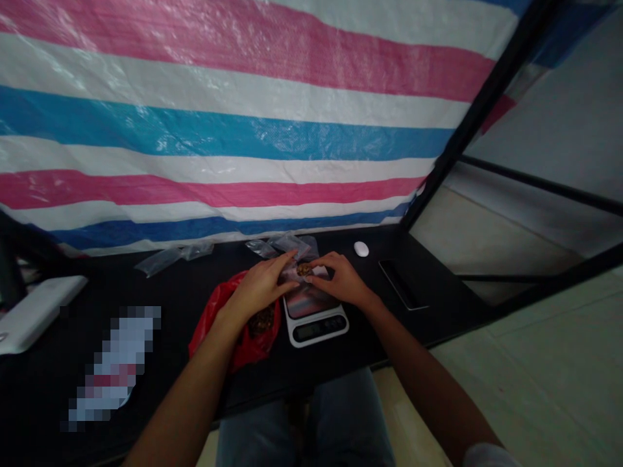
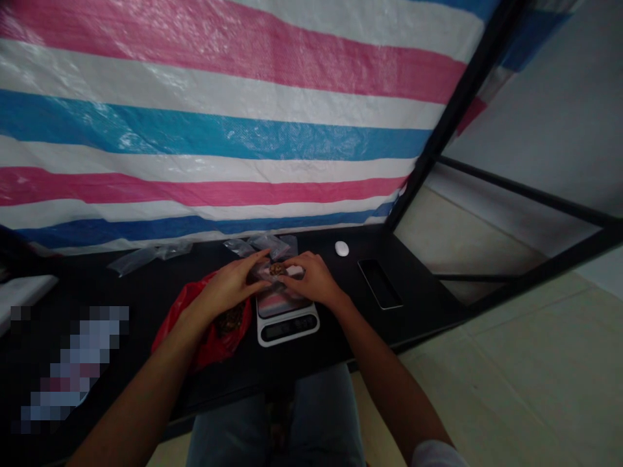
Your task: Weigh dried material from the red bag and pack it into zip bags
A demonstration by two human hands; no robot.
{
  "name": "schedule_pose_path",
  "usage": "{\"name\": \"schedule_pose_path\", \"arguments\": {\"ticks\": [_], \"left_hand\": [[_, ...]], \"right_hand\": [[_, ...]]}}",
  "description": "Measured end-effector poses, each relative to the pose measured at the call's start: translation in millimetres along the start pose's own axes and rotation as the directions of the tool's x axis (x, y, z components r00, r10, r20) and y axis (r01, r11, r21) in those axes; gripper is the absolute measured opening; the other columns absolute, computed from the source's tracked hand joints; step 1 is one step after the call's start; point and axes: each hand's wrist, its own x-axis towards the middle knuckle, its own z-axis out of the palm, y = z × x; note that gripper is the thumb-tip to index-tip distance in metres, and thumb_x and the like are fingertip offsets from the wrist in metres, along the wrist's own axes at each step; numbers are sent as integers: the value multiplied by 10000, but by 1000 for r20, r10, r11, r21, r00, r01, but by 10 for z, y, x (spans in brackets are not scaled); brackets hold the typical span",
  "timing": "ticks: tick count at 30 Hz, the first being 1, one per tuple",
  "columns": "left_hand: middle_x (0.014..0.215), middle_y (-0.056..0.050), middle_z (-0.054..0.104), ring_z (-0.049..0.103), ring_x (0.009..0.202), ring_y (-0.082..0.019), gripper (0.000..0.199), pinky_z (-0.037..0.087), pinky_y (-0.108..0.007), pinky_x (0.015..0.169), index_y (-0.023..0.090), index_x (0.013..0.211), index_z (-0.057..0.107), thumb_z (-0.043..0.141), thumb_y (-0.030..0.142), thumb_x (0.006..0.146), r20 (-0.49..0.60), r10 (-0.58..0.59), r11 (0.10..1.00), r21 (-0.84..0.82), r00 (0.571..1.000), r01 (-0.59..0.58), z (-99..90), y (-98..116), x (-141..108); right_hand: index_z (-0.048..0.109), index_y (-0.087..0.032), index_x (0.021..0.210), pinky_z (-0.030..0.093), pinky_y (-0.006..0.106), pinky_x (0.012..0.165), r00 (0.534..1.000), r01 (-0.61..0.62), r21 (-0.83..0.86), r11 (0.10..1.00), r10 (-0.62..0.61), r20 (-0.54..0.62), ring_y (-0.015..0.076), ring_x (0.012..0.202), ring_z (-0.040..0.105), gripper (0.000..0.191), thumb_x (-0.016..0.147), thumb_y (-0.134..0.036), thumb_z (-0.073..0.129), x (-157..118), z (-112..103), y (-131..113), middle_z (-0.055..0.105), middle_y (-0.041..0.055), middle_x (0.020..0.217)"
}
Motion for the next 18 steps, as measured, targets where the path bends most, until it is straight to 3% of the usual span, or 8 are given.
{"name": "schedule_pose_path", "arguments": {"ticks": [9, 18], "left_hand": [[1418, -100, 693, 671, 1277, -307, 707, 512, -424, 1105, 230, 1550, 491, 710, 429, 908, -41, -23, 996, -91, 999, 19, 10, -39, 1], [1527, -137, 601, 609, 1367, -310, 665, 467, -458, 1172, 216, 1558, 467, 659, 419, 955, -67, 3, 992, -122, 998, -12, 74, -149, 1]], "right_hand": [[791, -285, 1078, 458, 412, 953, 984, 151, -109, 983, -138, 111, 267, 1042, 685, 229, 851, -298, 815, 208, -87, -60, 808, 37, 1099], [792, -244, 1080, 527, 366, 910, 942, 242, -43, 969, -224, 249, 241, 1017, 707, 224, 857, -229, 774, 491, -38, -163, 773, 71, 1100]]}}
